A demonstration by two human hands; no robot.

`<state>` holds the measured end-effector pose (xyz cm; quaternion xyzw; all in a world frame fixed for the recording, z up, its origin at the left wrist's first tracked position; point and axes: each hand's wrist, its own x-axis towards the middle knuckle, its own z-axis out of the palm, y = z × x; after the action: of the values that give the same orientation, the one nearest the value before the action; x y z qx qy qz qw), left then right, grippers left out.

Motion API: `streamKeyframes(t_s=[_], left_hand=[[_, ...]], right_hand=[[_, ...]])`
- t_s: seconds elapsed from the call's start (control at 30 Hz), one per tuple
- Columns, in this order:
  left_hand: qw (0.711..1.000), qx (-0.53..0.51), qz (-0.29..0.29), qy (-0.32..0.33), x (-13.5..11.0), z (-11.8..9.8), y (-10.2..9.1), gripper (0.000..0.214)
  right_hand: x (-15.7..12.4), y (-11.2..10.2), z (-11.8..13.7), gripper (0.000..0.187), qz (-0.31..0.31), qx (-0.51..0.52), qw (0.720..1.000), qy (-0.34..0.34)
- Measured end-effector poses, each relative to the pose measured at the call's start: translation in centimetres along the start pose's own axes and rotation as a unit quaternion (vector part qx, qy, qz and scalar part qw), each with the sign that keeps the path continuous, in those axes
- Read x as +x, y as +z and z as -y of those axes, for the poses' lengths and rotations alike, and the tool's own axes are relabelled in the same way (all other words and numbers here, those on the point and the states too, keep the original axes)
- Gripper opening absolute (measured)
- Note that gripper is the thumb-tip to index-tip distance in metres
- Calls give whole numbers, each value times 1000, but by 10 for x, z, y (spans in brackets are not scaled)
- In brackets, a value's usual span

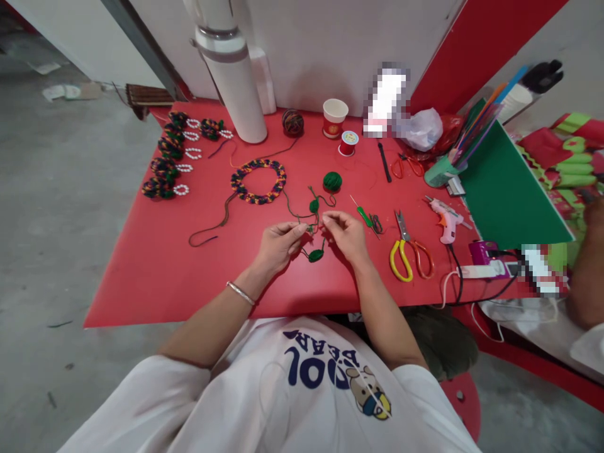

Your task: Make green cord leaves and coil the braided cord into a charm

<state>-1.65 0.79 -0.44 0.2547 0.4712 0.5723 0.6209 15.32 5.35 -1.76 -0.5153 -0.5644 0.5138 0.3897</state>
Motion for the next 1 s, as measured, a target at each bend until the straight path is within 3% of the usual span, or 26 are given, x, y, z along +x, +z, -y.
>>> streamKeyframes(t_s=[0.07, 0.17, 0.23, 0.33, 0.5, 0.57, 0.67, 0.77, 0.83, 1.0], left_hand=[[1000, -22, 5, 17, -2, -3, 0, 43], [999, -45, 22, 19, -5, -7, 1, 42], [998, -53, 34, 11, -8, -8, 1, 42], [997, -58, 40, 3, -9, -9, 2, 44], [998, -65, 17, -3, -6, -12, -1, 45], [998, -65, 10, -7, -4, -13, -4, 43], [998, -60, 9, -10, -2, -12, -6, 43], [999, -33, 10, 6, 0, -7, -5, 43], [999, -18, 7, 29, 1, -4, -5, 43], [999, -15, 14, 38, 7, -3, -9, 41]], right_hand=[[1, -2, 0, 21, -33, -172, 981, -82], [10, 0, 3, 26, 3, -352, 923, -156], [23, 7, 6, 29, 29, -398, 899, -181], [54, 20, 10, 27, 38, -415, 887, -198], [90, 34, 9, 23, 20, -348, 916, -197], [85, 34, 8, 22, 12, -247, 952, -182], [60, 27, 8, 30, 27, -32, 995, -87], [34, 18, 12, 49, 166, 111, 979, 27], [25, 13, 14, 62, 237, 144, 958, 74], [22, 8, 16, 65, 265, 90, 957, 76]])
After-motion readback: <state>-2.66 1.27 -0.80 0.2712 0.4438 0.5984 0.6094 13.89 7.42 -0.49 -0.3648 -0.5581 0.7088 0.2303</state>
